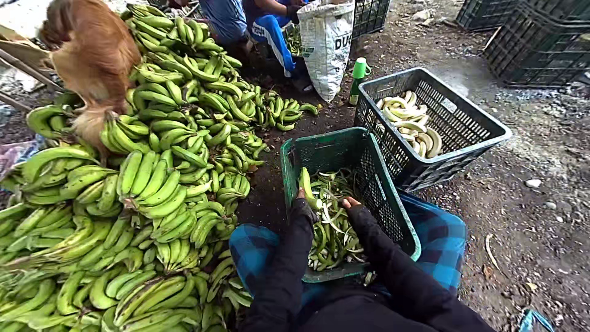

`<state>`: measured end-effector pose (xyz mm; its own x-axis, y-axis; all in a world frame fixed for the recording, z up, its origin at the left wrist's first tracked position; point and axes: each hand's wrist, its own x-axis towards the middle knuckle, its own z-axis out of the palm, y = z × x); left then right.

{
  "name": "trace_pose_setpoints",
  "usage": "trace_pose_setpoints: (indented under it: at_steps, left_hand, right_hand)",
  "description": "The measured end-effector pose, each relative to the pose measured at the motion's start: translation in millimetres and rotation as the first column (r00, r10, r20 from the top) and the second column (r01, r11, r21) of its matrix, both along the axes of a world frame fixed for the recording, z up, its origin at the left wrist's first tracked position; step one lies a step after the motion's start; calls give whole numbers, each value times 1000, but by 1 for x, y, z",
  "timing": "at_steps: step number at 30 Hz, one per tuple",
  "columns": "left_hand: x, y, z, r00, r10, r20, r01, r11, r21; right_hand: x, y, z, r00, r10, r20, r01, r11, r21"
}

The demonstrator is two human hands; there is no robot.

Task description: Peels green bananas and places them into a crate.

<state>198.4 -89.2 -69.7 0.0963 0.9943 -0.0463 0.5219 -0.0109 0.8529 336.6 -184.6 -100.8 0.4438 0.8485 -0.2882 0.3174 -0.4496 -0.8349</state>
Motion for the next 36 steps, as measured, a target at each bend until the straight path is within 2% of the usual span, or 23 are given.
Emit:
trace_pose_setpoints:
  at_steps: [1,2,5,7,9,11,13,14,15,16,17,18,20,21,23,26,27,29,30,31,32,34,36]
  left_hand:
    - [-4,5,27,991,-64,115,98,944,-316]
    - [-2,11,36,975,-28,222,116,913,-392]
    - [0,15,33,925,-27,378,170,921,-352]
    - [9,11,44,899,-68,432,230,914,-335]
    - [12,4,52,906,-136,401,276,909,-313]
    - [16,-8,65,931,-116,345,231,921,-314]
    - [17,-20,95,960,-67,273,178,895,-409]
    - [13,-24,108,960,-80,270,200,868,-454]
    - [6,-23,97,933,-114,340,253,881,-400]
    - [1,-15,69,877,-135,461,293,911,-290]
    - [0,-7,53,818,-94,568,300,912,-281]
    - [1,-1,47,792,-54,608,294,907,-302]
    - [4,16,48,829,-38,558,257,912,-320]
    - [8,26,42,840,-65,539,260,920,-293]
    - [14,30,41,834,-116,539,296,919,-260]
    - [12,9,60,863,-170,476,363,864,-350]
    - [12,3,67,881,-201,429,367,861,-351]
    - [11,-7,85,887,-315,338,418,859,-295]
    - [13,-8,86,888,-330,320,418,869,-265]
    - [18,-11,95,915,-264,306,359,878,-316]
    - [22,-10,86,924,-192,332,293,913,-285]
    - [29,2,60,898,-104,428,191,967,-167]
    - [39,18,37,874,-43,484,75,996,-48]
  right_hand:
    - [6,-8,5,999,-33,-5,33,995,-94]
    - [10,-13,17,1000,-27,5,27,991,-129]
    - [-2,-29,67,982,134,131,-111,980,-166]
    - [-13,-23,87,966,135,221,-104,984,-147]
    - [-12,-4,85,962,25,271,-6,997,-72]
    - [5,24,77,920,-160,358,162,986,24]
    - [34,50,78,868,-302,395,300,951,70]
    - [47,56,88,861,-337,382,336,939,71]
    - [56,58,99,870,-342,355,334,939,86]
    - [58,53,108,880,-312,358,288,950,119]
    - [52,42,114,887,-235,397,195,971,139]
    - [39,26,116,894,-131,428,90,989,115]
    - [3,-4,110,922,69,382,-63,998,-28]
    - [-12,-15,105,939,100,329,-83,994,-66]
    - [-21,-17,95,957,22,288,-10,999,-42]
    - [13,20,87,851,-254,460,169,961,218]
    - [31,36,92,796,-336,503,206,932,298]
    - [57,54,123,768,-392,507,271,916,297]
    - [61,56,137,783,-383,491,271,920,284]
    - [56,52,143,787,-357,502,236,927,290]
    - [44,43,140,808,-298,509,185,948,260]
    - [10,15,119,888,-128,441,109,992,69]
    - [-24,-12,102,945,-64,321,100,990,-98]
